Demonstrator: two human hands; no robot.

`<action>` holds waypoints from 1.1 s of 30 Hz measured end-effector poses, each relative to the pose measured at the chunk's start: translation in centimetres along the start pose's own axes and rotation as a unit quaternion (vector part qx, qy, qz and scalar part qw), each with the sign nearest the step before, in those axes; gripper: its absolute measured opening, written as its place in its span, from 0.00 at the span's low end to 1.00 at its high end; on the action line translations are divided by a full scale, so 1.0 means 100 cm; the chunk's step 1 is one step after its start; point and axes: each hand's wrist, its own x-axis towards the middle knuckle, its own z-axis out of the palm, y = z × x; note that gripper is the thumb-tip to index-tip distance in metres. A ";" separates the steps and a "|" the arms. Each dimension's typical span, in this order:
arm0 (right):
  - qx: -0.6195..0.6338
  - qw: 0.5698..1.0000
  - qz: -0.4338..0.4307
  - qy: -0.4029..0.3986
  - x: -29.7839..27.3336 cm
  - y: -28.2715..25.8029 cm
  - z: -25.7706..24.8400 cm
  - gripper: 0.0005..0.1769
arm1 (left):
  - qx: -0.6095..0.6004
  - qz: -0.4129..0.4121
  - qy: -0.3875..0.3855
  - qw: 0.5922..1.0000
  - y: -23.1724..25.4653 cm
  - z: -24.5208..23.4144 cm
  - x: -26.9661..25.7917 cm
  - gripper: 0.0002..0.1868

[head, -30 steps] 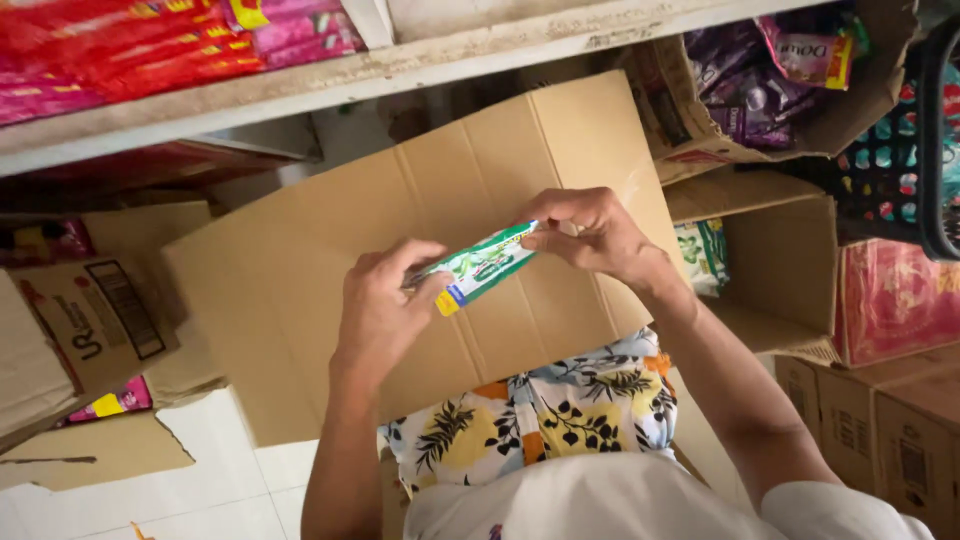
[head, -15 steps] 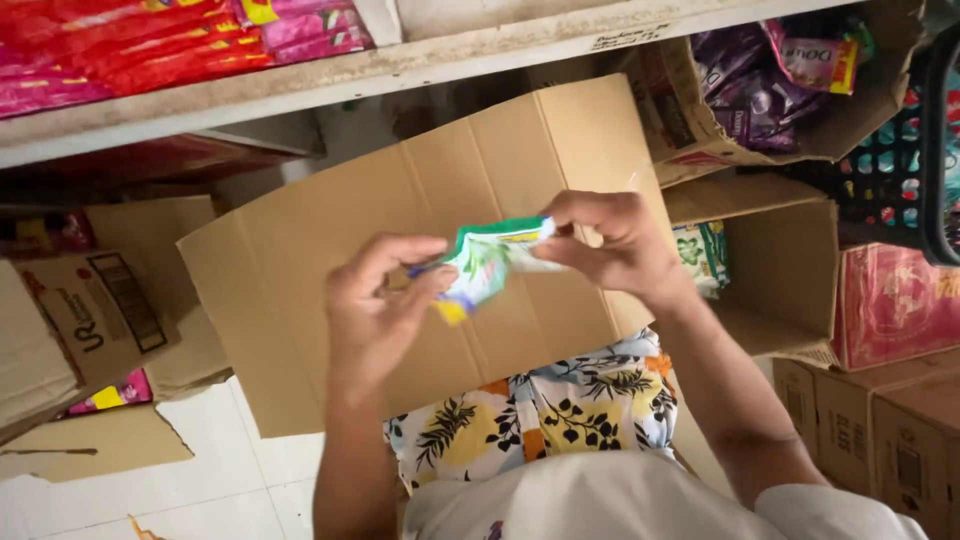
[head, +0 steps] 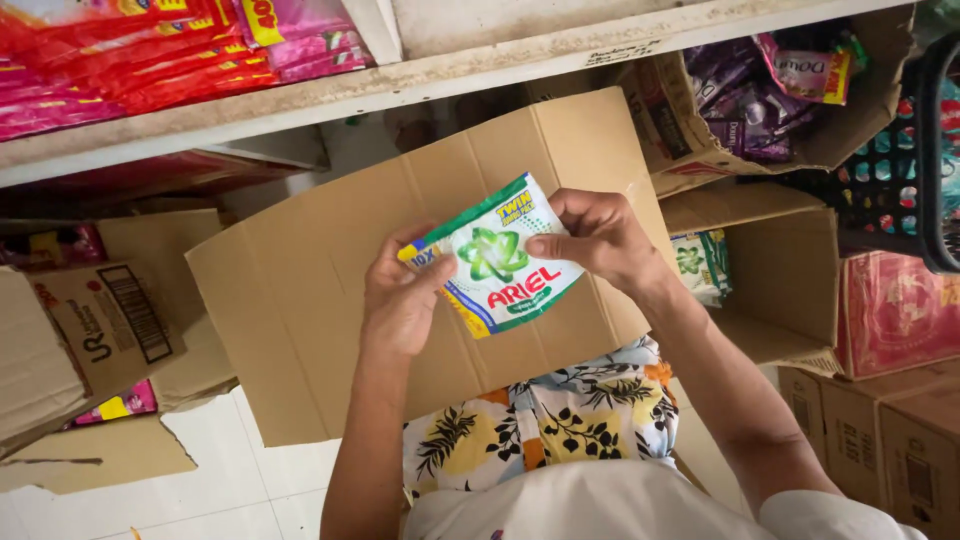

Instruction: The person repeatedly picks up small Ariel detergent packets from a cardboard box, folds them, and places them on a shelf. They also use clear tape to secure the packets to the shelf surface. The person handles multiple packets one by one, arranging them in a row alongside other detergent packets.

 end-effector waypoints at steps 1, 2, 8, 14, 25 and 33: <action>-0.003 1.000 -0.006 0.010 -0.001 0.002 -0.002 0.06 | 0.005 0.012 0.001 1.000 0.002 0.004 0.000 0.26; -0.006 1.000 -0.012 0.017 -0.001 0.003 -0.004 0.06 | 0.010 0.025 0.004 1.000 0.004 0.008 -0.001 0.25; -0.034 0.999 -0.012 -0.041 0.002 -0.004 -0.004 0.14 | 0.010 0.085 0.021 0.996 0.008 0.019 -0.001 0.21; -0.121 0.979 -0.166 -0.015 0.005 -0.012 0.011 0.12 | 0.023 0.117 0.058 0.991 -0.002 0.044 -0.012 0.17; -0.029 0.990 -0.112 0.078 0.000 -0.023 0.018 0.10 | 0.081 0.112 0.001 0.990 0.024 0.037 -0.002 0.24; -0.187 0.954 -0.233 -0.009 -0.009 -0.047 -0.014 0.14 | 0.191 0.159 -0.030 0.968 0.028 0.039 -0.018 0.18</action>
